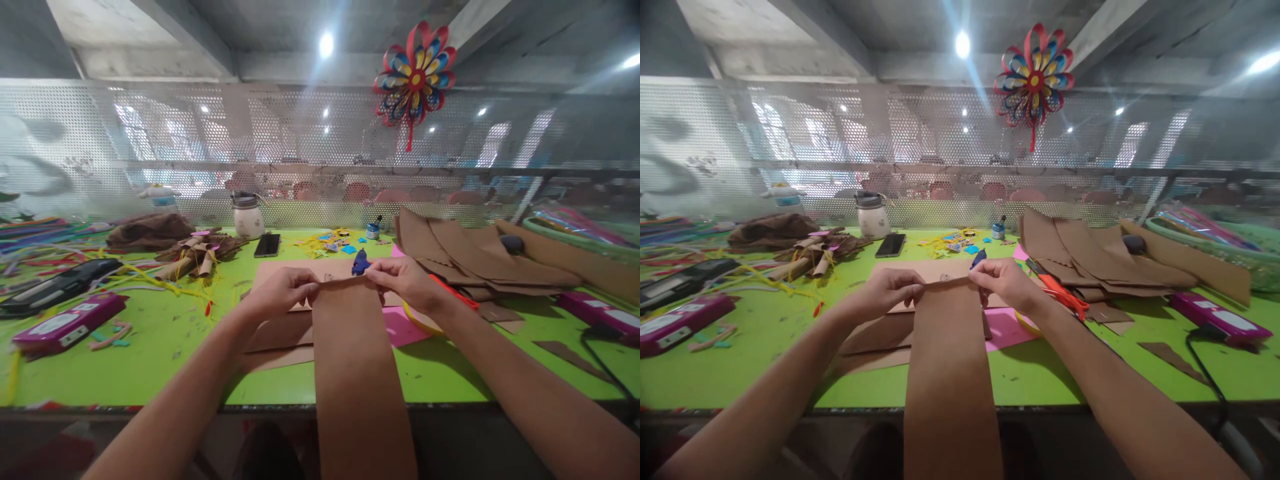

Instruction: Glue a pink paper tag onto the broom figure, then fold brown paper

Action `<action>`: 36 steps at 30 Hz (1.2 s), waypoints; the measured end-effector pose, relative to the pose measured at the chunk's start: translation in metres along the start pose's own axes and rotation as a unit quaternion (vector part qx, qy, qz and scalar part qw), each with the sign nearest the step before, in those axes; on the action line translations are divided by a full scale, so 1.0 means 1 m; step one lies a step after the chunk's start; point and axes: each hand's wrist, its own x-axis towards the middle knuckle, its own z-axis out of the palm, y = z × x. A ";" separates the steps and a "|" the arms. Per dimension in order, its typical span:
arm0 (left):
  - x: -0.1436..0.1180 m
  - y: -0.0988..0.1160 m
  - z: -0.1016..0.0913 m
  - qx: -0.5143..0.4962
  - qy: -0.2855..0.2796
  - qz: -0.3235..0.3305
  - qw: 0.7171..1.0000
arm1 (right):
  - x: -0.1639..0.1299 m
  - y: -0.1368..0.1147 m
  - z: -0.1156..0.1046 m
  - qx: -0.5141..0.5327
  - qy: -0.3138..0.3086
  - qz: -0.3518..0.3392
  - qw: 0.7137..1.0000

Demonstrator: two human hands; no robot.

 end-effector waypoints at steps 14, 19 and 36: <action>-0.004 0.015 0.045 -0.423 -0.134 -0.091 0.892 | -0.015 -0.020 0.027 0.063 -0.101 -0.045 0.992; -0.005 0.018 0.046 -0.367 -0.126 -0.089 0.918 | -0.009 -0.011 0.030 0.075 -0.087 -0.007 0.993; -0.009 0.009 0.031 0.071 -0.014 -0.030 0.997 | 0.011 0.030 0.037 -0.334 -0.106 -0.018 0.936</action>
